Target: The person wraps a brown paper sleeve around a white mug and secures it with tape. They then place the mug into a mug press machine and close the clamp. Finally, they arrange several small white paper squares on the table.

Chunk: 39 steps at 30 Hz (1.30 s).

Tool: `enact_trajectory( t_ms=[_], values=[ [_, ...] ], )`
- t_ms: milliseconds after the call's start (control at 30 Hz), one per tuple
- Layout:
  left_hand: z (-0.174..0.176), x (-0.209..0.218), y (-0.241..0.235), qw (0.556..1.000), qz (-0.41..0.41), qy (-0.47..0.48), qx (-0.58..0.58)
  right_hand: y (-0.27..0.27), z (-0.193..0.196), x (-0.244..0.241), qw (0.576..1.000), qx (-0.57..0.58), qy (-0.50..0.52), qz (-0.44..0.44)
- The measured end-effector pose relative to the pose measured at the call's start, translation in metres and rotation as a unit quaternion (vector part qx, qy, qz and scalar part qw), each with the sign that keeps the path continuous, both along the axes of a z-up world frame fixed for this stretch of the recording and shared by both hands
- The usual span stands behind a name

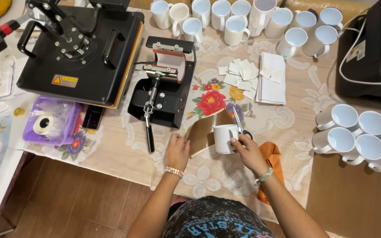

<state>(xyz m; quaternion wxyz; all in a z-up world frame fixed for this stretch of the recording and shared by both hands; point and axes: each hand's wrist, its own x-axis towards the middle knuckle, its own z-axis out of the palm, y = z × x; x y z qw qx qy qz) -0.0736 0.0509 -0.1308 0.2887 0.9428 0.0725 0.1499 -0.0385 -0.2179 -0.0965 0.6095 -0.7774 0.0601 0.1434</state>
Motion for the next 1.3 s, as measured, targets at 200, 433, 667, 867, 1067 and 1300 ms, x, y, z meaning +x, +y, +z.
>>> enact_trajectory(
  t_ms=[200,433,667,867,1067,1300],
  values=[
    [-0.023,0.032,-0.011,0.985,-0.118,0.001,-0.129,0.041,0.016,-0.003,0.999,0.008,0.038,-0.001],
    [0.011,0.044,-0.028,0.973,-0.157,0.058,-0.159,0.076,-0.014,0.009,0.995,0.035,0.06,-0.072],
    [-0.021,0.061,-0.021,0.911,-0.147,0.14,-0.358,0.087,-0.014,0.023,0.986,0.038,0.05,-0.152],
    [-0.037,0.074,-0.009,0.9,-0.131,0.194,-0.368,0.082,-0.018,0.027,0.982,0.006,0.042,-0.181],
    [-0.035,0.078,-0.016,0.855,-0.148,0.261,-0.424,0.084,-0.009,0.023,0.986,-0.029,0.028,-0.16],
    [-0.049,0.086,-0.028,0.846,-0.13,0.297,-0.424,0.088,-0.01,0.02,0.989,-0.054,0.009,-0.136]
  ],
)
